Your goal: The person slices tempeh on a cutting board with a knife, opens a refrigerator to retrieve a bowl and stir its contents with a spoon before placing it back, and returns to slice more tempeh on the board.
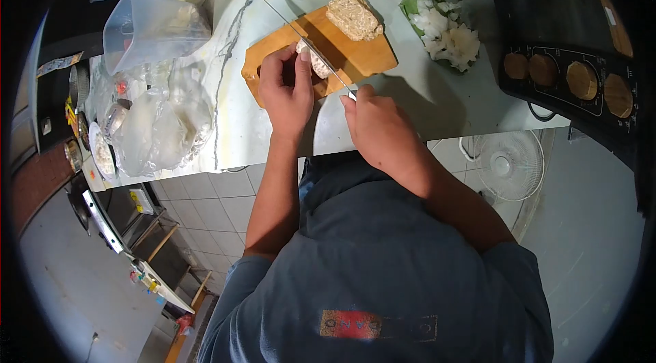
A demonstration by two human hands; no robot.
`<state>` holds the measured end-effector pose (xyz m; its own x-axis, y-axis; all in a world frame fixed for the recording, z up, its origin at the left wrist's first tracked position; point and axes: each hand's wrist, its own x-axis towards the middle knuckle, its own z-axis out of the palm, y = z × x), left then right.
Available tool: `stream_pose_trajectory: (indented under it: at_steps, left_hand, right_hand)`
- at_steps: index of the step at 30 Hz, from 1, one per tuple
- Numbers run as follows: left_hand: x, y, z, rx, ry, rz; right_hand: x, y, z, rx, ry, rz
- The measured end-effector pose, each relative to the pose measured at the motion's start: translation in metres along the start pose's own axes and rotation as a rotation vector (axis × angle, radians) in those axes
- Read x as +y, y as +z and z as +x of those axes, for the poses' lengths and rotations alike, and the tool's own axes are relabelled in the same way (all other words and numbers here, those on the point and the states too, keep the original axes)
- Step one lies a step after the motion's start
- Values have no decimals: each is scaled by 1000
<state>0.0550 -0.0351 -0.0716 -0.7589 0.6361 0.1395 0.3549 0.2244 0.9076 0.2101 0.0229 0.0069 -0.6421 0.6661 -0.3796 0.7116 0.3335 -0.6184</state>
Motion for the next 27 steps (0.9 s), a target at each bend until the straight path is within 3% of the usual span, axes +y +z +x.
stream_pose_trajectory:
  at_steps: [27]
  left_hand:
    - [-5,0,1,16,60,5]
  right_hand:
    - [5,15,10,28,48,44]
